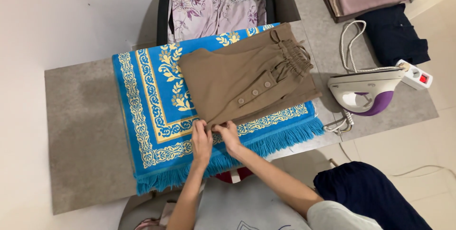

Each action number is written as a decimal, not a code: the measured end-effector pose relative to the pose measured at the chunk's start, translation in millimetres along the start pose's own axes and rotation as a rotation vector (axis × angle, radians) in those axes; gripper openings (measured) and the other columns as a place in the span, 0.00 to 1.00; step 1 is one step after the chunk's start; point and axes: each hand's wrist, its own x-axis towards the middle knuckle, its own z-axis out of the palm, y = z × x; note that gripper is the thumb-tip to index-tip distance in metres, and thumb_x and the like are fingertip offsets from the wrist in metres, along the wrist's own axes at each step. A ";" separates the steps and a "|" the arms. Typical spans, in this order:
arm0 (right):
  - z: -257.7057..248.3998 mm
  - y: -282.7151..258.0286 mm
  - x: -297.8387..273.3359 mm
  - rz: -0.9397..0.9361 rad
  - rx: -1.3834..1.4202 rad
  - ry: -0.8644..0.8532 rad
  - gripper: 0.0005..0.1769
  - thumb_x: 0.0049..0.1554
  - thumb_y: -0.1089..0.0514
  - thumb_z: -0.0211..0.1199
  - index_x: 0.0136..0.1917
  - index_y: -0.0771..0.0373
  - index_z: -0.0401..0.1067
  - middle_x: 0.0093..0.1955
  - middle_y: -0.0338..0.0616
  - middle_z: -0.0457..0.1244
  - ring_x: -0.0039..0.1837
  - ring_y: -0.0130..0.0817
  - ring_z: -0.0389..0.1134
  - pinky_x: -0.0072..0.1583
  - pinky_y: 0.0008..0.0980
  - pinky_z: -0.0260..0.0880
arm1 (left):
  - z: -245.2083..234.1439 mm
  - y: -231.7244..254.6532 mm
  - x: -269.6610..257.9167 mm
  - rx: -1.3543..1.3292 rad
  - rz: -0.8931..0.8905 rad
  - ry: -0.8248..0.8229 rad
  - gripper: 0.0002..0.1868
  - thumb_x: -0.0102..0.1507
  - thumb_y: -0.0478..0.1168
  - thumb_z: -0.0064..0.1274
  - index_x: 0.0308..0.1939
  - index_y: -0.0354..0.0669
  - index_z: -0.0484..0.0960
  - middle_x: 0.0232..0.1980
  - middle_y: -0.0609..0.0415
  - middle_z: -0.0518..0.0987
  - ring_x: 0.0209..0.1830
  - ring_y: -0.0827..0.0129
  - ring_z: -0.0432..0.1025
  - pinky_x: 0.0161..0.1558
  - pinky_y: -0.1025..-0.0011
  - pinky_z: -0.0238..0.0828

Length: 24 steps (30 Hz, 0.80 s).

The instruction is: Ironing a pair of pants on a mat and then folding them.

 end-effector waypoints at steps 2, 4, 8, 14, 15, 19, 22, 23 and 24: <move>2.5 3.7 -1.8 -0.027 0.045 0.011 0.15 0.49 0.67 0.64 0.51 0.69 0.74 0.47 0.46 0.71 0.51 0.34 0.71 0.53 0.29 0.71 | -6.0 11.6 -1.7 0.012 0.042 0.010 0.12 0.60 0.25 0.51 0.45 0.35 0.68 0.47 0.37 0.68 0.48 0.40 0.68 0.45 0.51 0.66; 1.1 16.8 -0.7 -0.057 0.091 0.021 0.17 0.47 0.68 0.64 0.52 0.67 0.71 0.48 0.44 0.71 0.51 0.32 0.72 0.54 0.29 0.72 | -6.1 8.2 -6.7 0.025 0.086 0.021 0.14 0.57 0.24 0.50 0.44 0.33 0.67 0.47 0.35 0.67 0.48 0.39 0.67 0.46 0.50 0.66; -5.0 44.2 13.9 -0.056 0.037 0.118 0.15 0.48 0.69 0.63 0.51 0.68 0.71 0.46 0.43 0.70 0.48 0.31 0.71 0.49 0.30 0.71 | -5.1 -18.4 -6.1 0.264 0.327 -0.097 0.10 0.59 0.26 0.53 0.40 0.38 0.70 0.43 0.41 0.69 0.49 0.42 0.69 0.51 0.51 0.69; -1.3 59.5 17.3 0.018 -0.023 0.128 0.10 0.52 0.66 0.66 0.48 0.72 0.75 0.43 0.45 0.69 0.44 0.31 0.69 0.46 0.31 0.70 | -14.5 -8.6 0.4 0.209 0.159 -0.207 0.13 0.59 0.24 0.49 0.46 0.37 0.70 0.48 0.40 0.69 0.49 0.42 0.71 0.45 0.51 0.71; 1.4 58.6 13.3 0.061 -0.002 0.118 0.09 0.53 0.65 0.66 0.47 0.71 0.75 0.42 0.45 0.69 0.43 0.31 0.69 0.45 0.31 0.70 | -15.9 3.3 -1.2 0.123 -0.080 -0.187 0.12 0.60 0.24 0.49 0.46 0.37 0.71 0.49 0.41 0.68 0.46 0.41 0.72 0.42 0.49 0.69; 2.7 60.1 8.1 0.137 0.061 0.085 0.09 0.53 0.63 0.65 0.47 0.70 0.74 0.42 0.45 0.70 0.43 0.31 0.71 0.45 0.30 0.72 | -4.8 -7.8 -16.1 0.206 -0.018 -0.129 0.15 0.59 0.23 0.51 0.47 0.40 0.72 0.50 0.42 0.70 0.47 0.40 0.72 0.44 0.49 0.69; 3.7 60.1 9.1 0.126 0.081 0.085 0.10 0.55 0.62 0.66 0.47 0.71 0.74 0.42 0.46 0.69 0.42 0.31 0.70 0.45 0.31 0.70 | -10.3 -8.8 -18.6 0.155 0.131 -0.011 0.17 0.55 0.25 0.55 0.47 0.36 0.72 0.50 0.40 0.70 0.48 0.37 0.70 0.46 0.51 0.70; 4.8 56.5 8.3 0.117 0.075 0.084 0.11 0.57 0.60 0.66 0.47 0.72 0.75 0.42 0.46 0.69 0.42 0.30 0.69 0.45 0.31 0.69 | -12.0 -12.8 -18.6 0.074 0.135 -0.035 0.14 0.56 0.26 0.56 0.44 0.36 0.72 0.48 0.41 0.72 0.47 0.40 0.72 0.45 0.53 0.71; 5.5 52.2 7.5 0.108 0.069 0.083 0.12 0.58 0.58 0.66 0.47 0.73 0.75 0.42 0.46 0.69 0.42 0.30 0.69 0.44 0.31 0.68 | -13.4 -16.1 -18.4 -0.007 0.141 -0.060 0.11 0.58 0.27 0.57 0.42 0.37 0.72 0.47 0.43 0.74 0.46 0.44 0.73 0.45 0.55 0.72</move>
